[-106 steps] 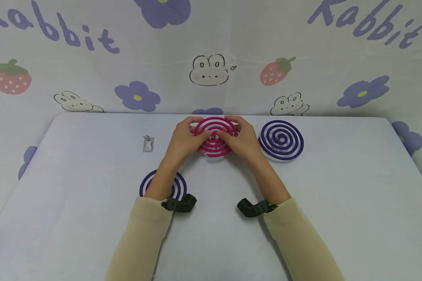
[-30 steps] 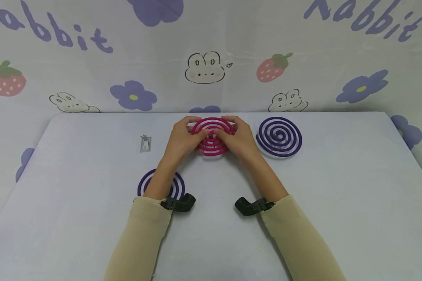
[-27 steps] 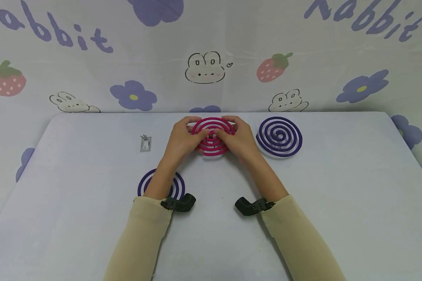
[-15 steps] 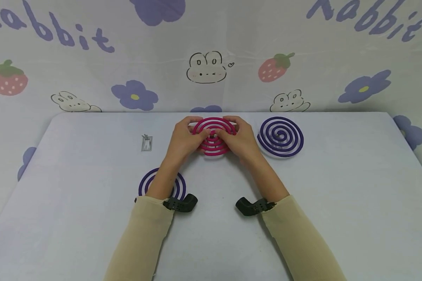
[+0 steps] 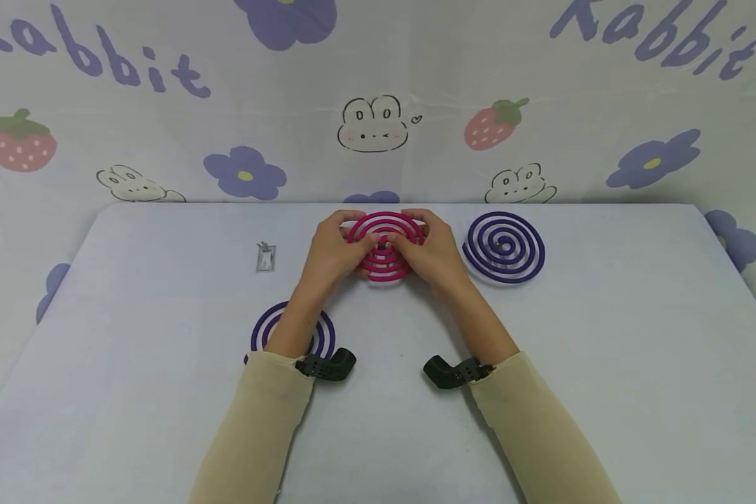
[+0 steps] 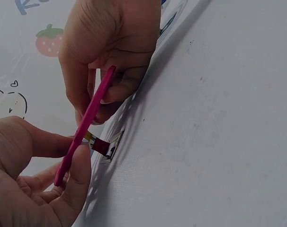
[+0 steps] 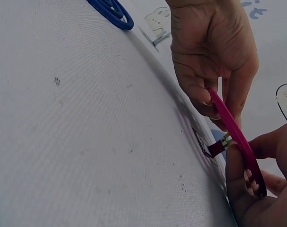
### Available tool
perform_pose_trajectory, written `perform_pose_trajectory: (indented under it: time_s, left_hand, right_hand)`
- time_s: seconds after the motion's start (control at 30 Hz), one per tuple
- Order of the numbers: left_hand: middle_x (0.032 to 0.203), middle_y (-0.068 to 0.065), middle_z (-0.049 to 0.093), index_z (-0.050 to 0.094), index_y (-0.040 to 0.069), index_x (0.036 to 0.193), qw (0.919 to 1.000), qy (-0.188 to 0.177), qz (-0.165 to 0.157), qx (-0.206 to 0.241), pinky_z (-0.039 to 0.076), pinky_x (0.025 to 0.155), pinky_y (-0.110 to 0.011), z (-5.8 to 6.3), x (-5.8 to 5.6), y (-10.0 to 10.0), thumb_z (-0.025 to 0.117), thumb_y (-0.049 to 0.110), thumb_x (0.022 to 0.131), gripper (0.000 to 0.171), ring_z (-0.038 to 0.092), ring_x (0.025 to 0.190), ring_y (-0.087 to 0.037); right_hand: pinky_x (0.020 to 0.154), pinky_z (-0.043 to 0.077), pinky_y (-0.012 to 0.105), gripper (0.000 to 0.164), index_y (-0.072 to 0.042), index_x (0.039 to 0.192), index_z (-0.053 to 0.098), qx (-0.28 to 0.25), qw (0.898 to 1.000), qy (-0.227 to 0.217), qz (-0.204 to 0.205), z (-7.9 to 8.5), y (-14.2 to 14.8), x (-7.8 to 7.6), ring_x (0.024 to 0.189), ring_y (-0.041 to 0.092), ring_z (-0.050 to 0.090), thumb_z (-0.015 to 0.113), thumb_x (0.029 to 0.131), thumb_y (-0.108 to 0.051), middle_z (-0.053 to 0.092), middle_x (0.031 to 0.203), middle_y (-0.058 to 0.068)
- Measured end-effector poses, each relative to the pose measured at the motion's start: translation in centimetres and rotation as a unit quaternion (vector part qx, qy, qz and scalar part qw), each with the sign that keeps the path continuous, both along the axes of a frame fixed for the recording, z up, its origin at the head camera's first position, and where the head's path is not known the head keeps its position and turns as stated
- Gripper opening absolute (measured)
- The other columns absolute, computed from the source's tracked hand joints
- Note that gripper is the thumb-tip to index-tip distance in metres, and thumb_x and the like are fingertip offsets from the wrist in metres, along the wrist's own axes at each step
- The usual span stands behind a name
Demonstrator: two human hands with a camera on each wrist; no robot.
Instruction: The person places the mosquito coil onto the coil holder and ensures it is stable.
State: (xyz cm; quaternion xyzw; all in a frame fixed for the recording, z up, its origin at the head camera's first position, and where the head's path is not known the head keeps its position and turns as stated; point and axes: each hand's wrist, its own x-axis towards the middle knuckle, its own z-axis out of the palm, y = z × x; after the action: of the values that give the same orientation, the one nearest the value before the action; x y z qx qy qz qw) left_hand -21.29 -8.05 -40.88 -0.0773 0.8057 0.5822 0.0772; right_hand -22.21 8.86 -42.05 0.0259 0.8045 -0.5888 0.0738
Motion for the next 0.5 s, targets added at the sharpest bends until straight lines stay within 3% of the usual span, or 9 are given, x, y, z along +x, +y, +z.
perform_pose_trajectory:
  time_s: [0.23,0.5]
  left_hand:
    - [0.124,-0.023,0.070,0.055,0.009,0.149,0.9999,-0.002,-0.010,-0.008,0.059,0.056,-0.020,0.04,0.01,-0.04,0.074,0.017,0.099,0.054,0.074,0.086,-0.027]
    - [0.121,-0.019,0.066,0.055,0.010,0.150,0.9995,0.008,-0.014,-0.028,0.062,0.062,-0.022,0.33,0.07,-0.30,0.072,0.024,0.101,0.054,0.068,0.092,-0.024]
  right_hand:
    - [0.106,0.060,0.047,0.057,-0.008,0.150,0.056,0.047,0.998,0.028,0.005,-0.09,0.25,0.06,0.123,0.034,0.066,0.074,0.097,-0.021,0.065,0.137,0.022]
    - [0.112,0.056,0.047,0.058,-0.004,0.148,0.057,0.142,0.986,0.084,0.020,-0.11,0.32,-0.13,0.131,0.036,0.065,0.075,0.096,-0.025,0.066,0.143,0.022]
